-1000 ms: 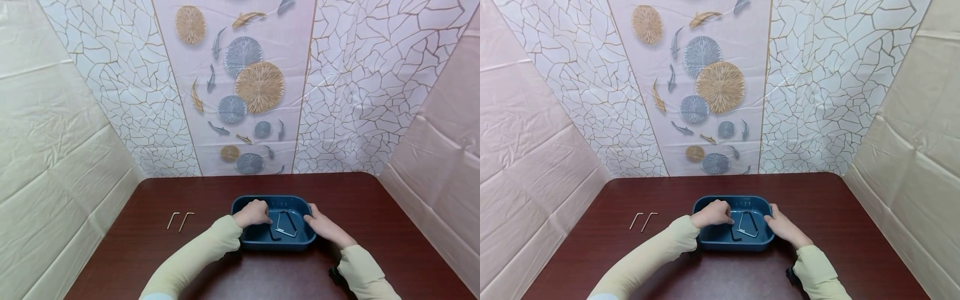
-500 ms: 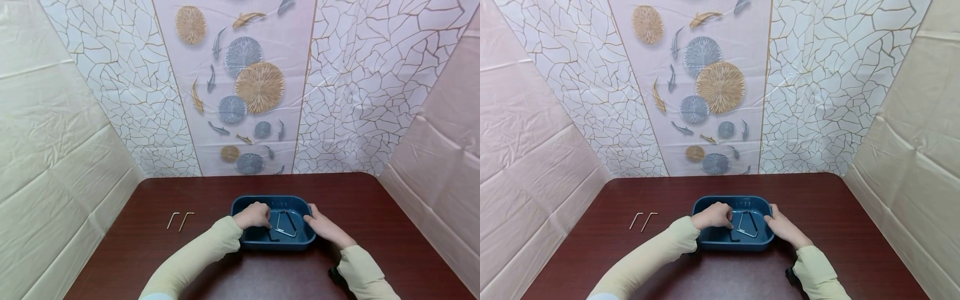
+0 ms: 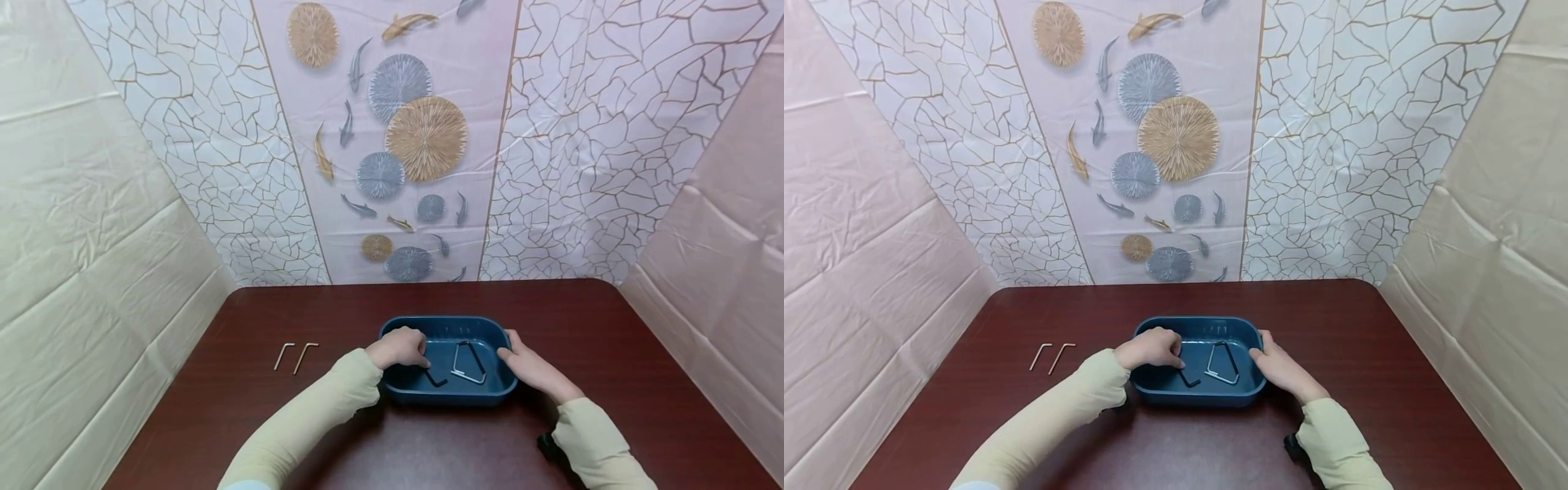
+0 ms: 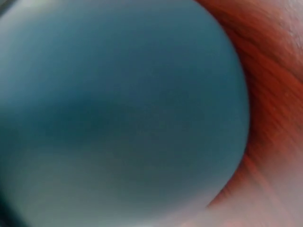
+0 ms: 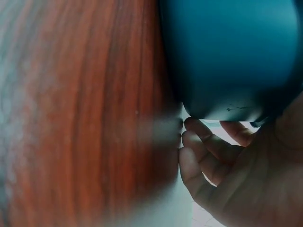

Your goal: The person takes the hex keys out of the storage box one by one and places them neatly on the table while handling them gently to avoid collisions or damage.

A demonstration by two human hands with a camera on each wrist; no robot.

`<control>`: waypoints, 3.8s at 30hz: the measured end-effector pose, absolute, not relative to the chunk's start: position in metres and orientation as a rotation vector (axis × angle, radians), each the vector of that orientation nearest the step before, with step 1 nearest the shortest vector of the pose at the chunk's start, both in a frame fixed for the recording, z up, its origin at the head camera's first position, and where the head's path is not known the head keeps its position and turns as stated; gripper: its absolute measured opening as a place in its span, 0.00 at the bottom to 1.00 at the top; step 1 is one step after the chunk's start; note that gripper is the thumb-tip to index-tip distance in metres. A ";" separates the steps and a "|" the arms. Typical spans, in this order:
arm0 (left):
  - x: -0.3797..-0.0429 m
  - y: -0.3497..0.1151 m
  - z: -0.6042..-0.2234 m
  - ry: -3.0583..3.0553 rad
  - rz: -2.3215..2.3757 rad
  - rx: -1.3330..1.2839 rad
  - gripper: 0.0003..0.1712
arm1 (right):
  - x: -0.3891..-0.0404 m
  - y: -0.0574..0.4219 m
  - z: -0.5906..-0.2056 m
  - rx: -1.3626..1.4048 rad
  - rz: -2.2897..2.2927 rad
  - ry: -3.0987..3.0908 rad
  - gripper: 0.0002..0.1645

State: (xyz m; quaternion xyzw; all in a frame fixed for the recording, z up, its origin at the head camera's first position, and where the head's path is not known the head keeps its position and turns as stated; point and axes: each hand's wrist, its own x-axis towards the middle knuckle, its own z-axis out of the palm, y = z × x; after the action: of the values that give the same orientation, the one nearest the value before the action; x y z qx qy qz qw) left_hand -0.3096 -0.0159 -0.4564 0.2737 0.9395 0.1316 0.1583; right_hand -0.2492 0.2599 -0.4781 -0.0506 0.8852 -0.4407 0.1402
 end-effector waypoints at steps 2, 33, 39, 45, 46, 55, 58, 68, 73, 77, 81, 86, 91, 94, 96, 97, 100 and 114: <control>-0.309 -0.017 -0.455 2.693 0.355 0.777 0.20 | -0.250 0.260 -0.478 -0.145 -1.272 2.555 0.36; -0.316 -0.024 -0.468 2.340 0.461 1.227 0.06 | -0.247 0.259 -0.477 -0.129 -1.276 2.531 0.39; -0.317 -0.025 -0.469 2.343 0.470 1.243 0.03 | -0.246 0.258 -0.475 -0.123 -1.284 2.525 0.38; -0.316 -0.025 -0.467 2.417 0.516 1.207 0.02 | -0.247 0.258 -0.475 -0.126 -1.283 2.530 0.37; -0.315 -0.025 -0.467 2.433 0.522 1.200 0.01 | -0.247 0.258 -0.475 -0.125 -1.282 2.531 0.37; -0.315 -0.027 -0.465 2.522 0.588 1.169 0.11 | -0.246 0.257 -0.475 -0.119 -1.281 2.536 0.37; -0.315 -0.028 -0.465 2.531 0.620 1.177 0.11 | -0.245 0.256 -0.475 -0.122 -1.281 2.535 0.37; -0.322 -0.038 -0.456 2.577 0.875 1.107 0.14 | -0.245 0.257 -0.477 -0.125 -1.282 2.541 0.36; -0.329 -0.054 -0.441 2.647 0.997 1.061 0.14 | -0.244 0.258 -0.477 -0.119 -1.287 2.525 0.36; -0.336 -0.077 -0.429 2.711 1.057 1.002 0.13 | -0.243 0.259 -0.478 -0.117 -1.290 2.520 0.36; -0.339 -0.109 -0.421 2.775 1.087 0.886 0.13 | -0.244 0.260 -0.479 -0.118 -1.288 2.523 0.36; -0.336 -0.157 -0.420 2.833 1.120 0.693 0.13 | -0.245 0.259 -0.479 -0.105 -1.284 2.521 0.38; -0.330 -0.206 -0.420 2.918 1.111 0.598 0.13 | -0.244 0.258 -0.477 -0.109 -1.292 2.519 0.38; -0.328 -0.233 -0.420 2.987 1.091 0.548 0.13 | -0.244 0.258 -0.476 -0.121 -1.292 2.520 0.39; -0.326 -0.251 -0.421 3.004 1.095 0.482 0.14 | -0.245 0.258 -0.475 -0.129 -1.289 2.523 0.39; -0.325 -0.260 -0.422 3.011 1.095 0.446 0.14 | -0.246 0.258 -0.475 -0.133 -1.287 2.526 0.40; -0.322 -0.283 -0.427 3.007 1.108 0.319 0.14 | -0.247 0.258 -0.476 -0.143 -1.285 2.528 0.40; -0.313 -0.324 -0.457 2.905 1.162 0.071 0.16 | -0.252 0.262 -0.470 -0.164 -1.278 2.528 0.39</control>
State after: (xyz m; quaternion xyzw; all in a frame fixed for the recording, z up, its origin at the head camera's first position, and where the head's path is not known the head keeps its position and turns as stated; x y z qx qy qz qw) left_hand -0.3127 -0.3238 -0.4566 0.0227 0.9282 0.3713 0.0059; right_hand -0.2520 0.2619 -0.4698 -0.0571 0.8806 -0.4453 0.1515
